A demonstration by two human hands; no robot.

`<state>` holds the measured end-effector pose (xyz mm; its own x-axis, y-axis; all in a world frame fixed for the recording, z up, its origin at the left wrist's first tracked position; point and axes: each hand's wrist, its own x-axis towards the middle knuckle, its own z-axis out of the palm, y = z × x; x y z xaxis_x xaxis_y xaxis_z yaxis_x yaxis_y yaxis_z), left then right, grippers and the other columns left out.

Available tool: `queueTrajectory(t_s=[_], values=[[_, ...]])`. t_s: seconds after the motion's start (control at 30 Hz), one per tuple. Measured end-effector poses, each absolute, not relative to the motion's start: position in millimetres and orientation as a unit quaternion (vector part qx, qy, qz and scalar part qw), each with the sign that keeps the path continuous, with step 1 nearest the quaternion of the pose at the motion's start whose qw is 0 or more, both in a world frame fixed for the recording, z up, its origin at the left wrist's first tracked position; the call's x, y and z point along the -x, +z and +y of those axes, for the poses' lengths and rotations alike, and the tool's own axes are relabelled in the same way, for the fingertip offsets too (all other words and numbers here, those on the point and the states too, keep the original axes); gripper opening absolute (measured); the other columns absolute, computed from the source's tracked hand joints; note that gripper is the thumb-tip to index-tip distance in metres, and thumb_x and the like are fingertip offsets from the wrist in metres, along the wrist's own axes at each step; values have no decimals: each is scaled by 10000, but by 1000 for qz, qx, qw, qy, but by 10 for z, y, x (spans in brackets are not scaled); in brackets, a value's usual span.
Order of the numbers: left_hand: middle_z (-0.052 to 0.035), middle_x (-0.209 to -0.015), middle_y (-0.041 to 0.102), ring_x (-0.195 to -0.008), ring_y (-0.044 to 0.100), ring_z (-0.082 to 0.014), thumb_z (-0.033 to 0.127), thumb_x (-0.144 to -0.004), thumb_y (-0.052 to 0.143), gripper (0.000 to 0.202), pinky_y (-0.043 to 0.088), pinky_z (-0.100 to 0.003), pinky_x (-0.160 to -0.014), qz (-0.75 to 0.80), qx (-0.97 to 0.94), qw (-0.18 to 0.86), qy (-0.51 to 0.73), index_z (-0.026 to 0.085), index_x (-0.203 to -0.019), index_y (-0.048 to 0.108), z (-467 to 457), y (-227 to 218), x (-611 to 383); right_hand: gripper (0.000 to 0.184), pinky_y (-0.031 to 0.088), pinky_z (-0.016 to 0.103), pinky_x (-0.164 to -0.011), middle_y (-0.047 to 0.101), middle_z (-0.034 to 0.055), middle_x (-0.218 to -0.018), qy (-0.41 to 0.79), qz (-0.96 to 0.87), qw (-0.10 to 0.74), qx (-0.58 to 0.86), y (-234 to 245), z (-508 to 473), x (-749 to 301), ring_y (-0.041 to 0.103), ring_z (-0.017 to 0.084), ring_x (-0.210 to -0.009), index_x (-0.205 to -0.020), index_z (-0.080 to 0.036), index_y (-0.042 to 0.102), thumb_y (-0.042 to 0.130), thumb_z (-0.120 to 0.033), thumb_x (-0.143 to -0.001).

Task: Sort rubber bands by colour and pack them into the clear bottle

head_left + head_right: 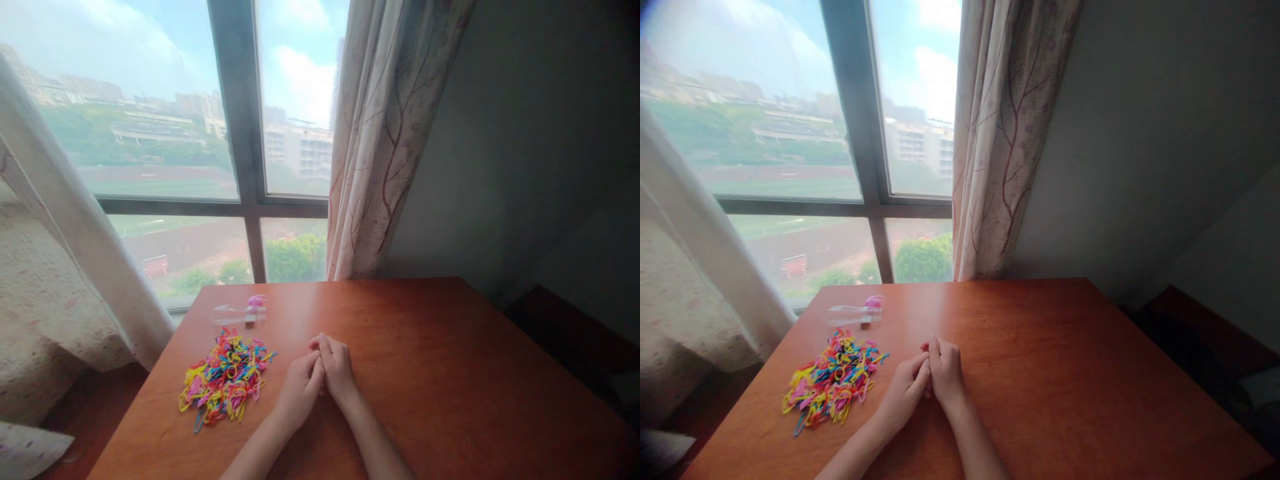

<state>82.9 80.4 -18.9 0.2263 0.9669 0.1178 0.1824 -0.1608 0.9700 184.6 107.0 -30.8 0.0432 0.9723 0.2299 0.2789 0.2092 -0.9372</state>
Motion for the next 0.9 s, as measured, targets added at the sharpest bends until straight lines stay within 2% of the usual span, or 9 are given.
queueTrajectory(t_s=[0.9], values=[[10,-558,527,-494,500,-129,388,-926,410,354,390,-223,-502,448,-633,461,431,168,-680,538,810,-209,-828,577,490,269,-670,734,82,-748,346,-602,488,529,-337,1084,-1857,681,195,-707,-775,-169,717,313,-523,-984]])
